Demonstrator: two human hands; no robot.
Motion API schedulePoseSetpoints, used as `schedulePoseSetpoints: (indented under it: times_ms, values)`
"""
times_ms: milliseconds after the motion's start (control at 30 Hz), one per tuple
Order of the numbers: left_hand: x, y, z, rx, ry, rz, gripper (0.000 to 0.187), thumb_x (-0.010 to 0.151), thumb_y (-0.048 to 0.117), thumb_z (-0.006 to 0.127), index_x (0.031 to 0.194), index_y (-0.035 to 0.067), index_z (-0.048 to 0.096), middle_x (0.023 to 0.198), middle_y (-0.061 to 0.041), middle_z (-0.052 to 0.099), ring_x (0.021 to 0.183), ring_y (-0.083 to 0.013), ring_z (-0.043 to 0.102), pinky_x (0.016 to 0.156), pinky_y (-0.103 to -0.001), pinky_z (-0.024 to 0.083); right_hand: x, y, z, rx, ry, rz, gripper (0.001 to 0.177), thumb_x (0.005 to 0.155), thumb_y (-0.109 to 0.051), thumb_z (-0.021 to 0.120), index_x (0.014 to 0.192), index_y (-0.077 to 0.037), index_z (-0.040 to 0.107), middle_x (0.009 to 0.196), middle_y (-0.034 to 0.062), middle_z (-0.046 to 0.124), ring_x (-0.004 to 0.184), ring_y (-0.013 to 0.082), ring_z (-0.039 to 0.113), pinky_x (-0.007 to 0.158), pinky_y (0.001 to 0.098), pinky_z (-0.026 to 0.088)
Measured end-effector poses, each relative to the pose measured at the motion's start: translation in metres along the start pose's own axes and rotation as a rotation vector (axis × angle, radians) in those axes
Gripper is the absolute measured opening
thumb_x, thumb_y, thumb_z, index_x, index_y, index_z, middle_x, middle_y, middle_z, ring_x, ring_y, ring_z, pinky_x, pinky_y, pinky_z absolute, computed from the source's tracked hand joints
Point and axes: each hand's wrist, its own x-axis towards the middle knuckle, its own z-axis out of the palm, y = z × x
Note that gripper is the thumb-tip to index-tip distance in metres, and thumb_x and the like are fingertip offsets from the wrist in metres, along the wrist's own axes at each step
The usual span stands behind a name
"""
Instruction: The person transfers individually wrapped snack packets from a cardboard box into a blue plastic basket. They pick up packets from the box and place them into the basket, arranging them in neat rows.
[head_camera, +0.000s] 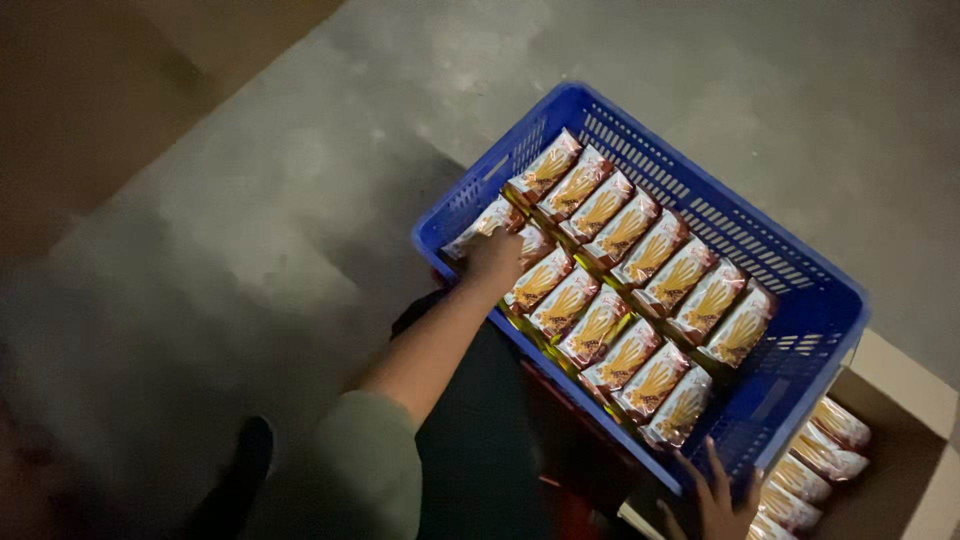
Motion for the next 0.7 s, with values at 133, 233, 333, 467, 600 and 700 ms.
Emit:
schedulePoseSetpoints:
  times_ms: [133, 233, 333, 467, 600, 700]
  values:
    - [-0.004, 0.011, -0.014, 0.053, -0.253, -0.159, 0.028, 0.096, 0.009, 0.063, 0.123, 0.010, 0.071, 0.143, -0.014, 0.051, 0.117, -0.0370, 0.055, 0.088, -0.047, 0.056, -0.006, 0.004, 0.004, -0.015, -0.075, 0.095, 0.085, 0.063, -0.050, 0.068, 0.145, -0.037, 0.051, 0.170, 0.0022, 0.039, 0.159, 0.0425, 0.029, 0.135, 0.0626, 0.012]
    - [0.003, 0.007, 0.002, -0.027, -0.217, -0.208, 0.032, 0.098, 0.001, 0.052, 0.122, 0.012, 0.070, 0.137, -0.010, 0.055, 0.125, -0.0366, 0.058, 0.095, -0.052, 0.053, -0.003, 0.002, 0.002, -0.013, -0.014, 0.024, 0.073, 0.071, -0.051, 0.063, 0.141, -0.034, 0.056, 0.167, 0.0106, 0.044, 0.150, 0.0279, 0.042, 0.135, 0.0613, 0.013]
    - [0.013, 0.005, 0.012, 0.008, -0.130, -0.163, 0.029, 0.089, -0.007, 0.059, 0.108, 0.008, 0.074, 0.124, -0.012, 0.059, 0.102, -0.0370, 0.066, 0.081, -0.051, 0.058, -0.004, 0.002, 0.001, -0.043, -0.024, 0.027, 0.072, 0.065, -0.048, 0.067, 0.135, -0.036, 0.059, 0.168, 0.0100, 0.043, 0.153, 0.0256, 0.040, 0.134, 0.0624, 0.018]
    - [0.007, 0.010, -0.004, -0.031, -0.214, -0.249, 0.028, 0.100, 0.002, 0.054, 0.122, 0.012, 0.068, 0.141, -0.010, 0.050, 0.119, -0.0341, 0.058, 0.087, -0.049, 0.059, 0.003, -0.008, -0.013, -0.004, -0.107, 0.049, 0.075, 0.063, -0.041, 0.070, 0.137, -0.038, 0.055, 0.172, 0.0094, 0.036, 0.157, 0.0204, 0.033, 0.134, 0.0642, 0.010]
    - [0.012, 0.006, 0.005, 0.071, -0.183, -0.263, 0.035, 0.101, 0.015, 0.052, 0.134, 0.022, 0.063, 0.142, -0.012, 0.047, 0.132, -0.0407, 0.045, 0.101, -0.057, 0.045, -0.003, 0.006, 0.000, -0.053, -0.090, 0.002, 0.079, 0.060, -0.043, 0.071, 0.138, -0.039, 0.056, 0.172, 0.0120, 0.037, 0.154, 0.0206, 0.039, 0.130, 0.0658, 0.019]
    - [0.004, 0.005, 0.007, -0.077, -0.059, -0.220, 0.036, 0.093, 0.007, 0.058, 0.127, 0.017, 0.065, 0.149, -0.018, 0.042, 0.135, -0.0417, 0.040, 0.104, -0.059, 0.041, 0.001, -0.003, -0.007, -0.025, -0.087, 0.034, 0.068, 0.066, -0.044, 0.071, 0.132, -0.036, 0.059, 0.170, 0.0112, 0.039, 0.153, 0.0223, 0.040, 0.132, 0.0652, 0.016]
